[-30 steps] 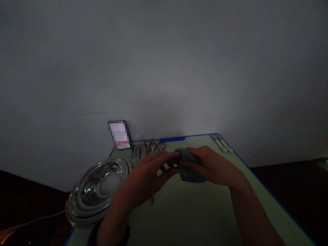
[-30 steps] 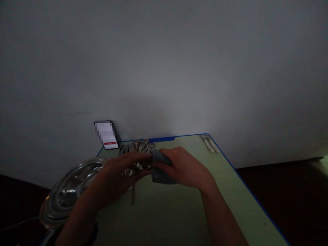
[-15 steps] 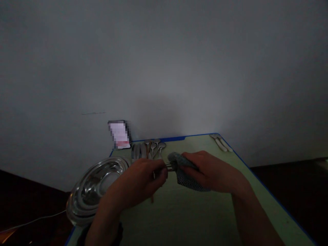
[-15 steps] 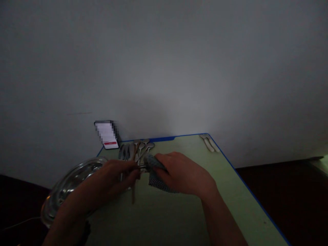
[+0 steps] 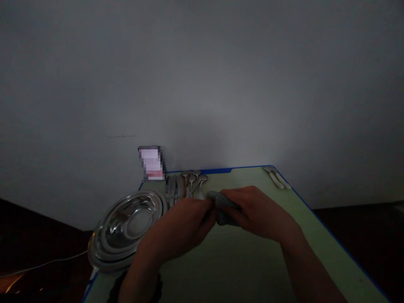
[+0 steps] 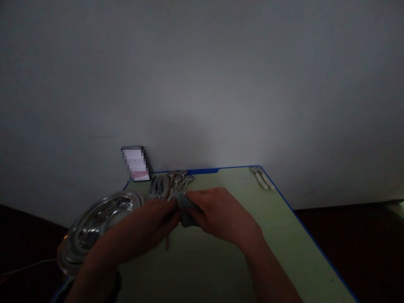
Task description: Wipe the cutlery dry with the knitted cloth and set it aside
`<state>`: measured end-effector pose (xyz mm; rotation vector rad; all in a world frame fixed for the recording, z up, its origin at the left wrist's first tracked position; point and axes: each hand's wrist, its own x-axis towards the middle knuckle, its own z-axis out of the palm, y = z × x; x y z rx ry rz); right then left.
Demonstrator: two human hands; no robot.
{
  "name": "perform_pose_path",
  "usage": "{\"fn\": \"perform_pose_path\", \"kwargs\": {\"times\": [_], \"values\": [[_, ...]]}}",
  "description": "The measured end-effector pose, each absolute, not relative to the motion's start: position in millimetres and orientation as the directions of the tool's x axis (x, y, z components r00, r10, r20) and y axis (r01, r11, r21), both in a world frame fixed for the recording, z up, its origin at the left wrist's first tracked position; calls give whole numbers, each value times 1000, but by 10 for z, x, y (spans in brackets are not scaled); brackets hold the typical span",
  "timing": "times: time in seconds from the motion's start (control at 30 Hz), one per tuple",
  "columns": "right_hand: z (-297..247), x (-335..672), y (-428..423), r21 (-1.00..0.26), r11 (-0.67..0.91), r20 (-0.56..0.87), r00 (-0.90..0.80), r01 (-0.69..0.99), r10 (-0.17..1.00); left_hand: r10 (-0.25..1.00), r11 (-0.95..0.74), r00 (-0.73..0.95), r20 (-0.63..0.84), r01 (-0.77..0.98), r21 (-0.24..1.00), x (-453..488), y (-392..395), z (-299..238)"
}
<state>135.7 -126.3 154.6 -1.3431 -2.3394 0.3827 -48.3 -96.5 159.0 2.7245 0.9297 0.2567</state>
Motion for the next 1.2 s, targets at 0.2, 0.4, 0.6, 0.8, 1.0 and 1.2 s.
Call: {"fn": "perform_pose_path", "kwargs": {"times": [0.2, 0.4, 0.6, 0.8, 1.0, 1.2], "values": [[1552, 1343, -1284, -521, 445, 166, -425, 728, 890, 587, -758, 808, 53, 526, 387, -535, -936, 1676], [1548, 1414, -1310, -624, 364, 11, -459, 691, 888, 550, -780, 834, 45, 494, 385, -665, -925, 1752], [1617, 1608, -1348, -538, 296, -32, -370, 789, 929, 680, -684, 730, 65, 600, 415, -873, -869, 1795], [1621, 1484, -1371, -522, 399, -2, -469, 753, 883, 665, -678, 746, 25, 591, 437, -687, -937, 1798], [1544, 1360, -1318, -528, 422, 24, -484, 737, 875, 598, -751, 802, -15, 567, 339, -528, -955, 1666], [1620, 1540, -1356, -603, 360, -70, -497, 712, 865, 623, -757, 781, 52, 584, 292, -748, -871, 1722]]}}
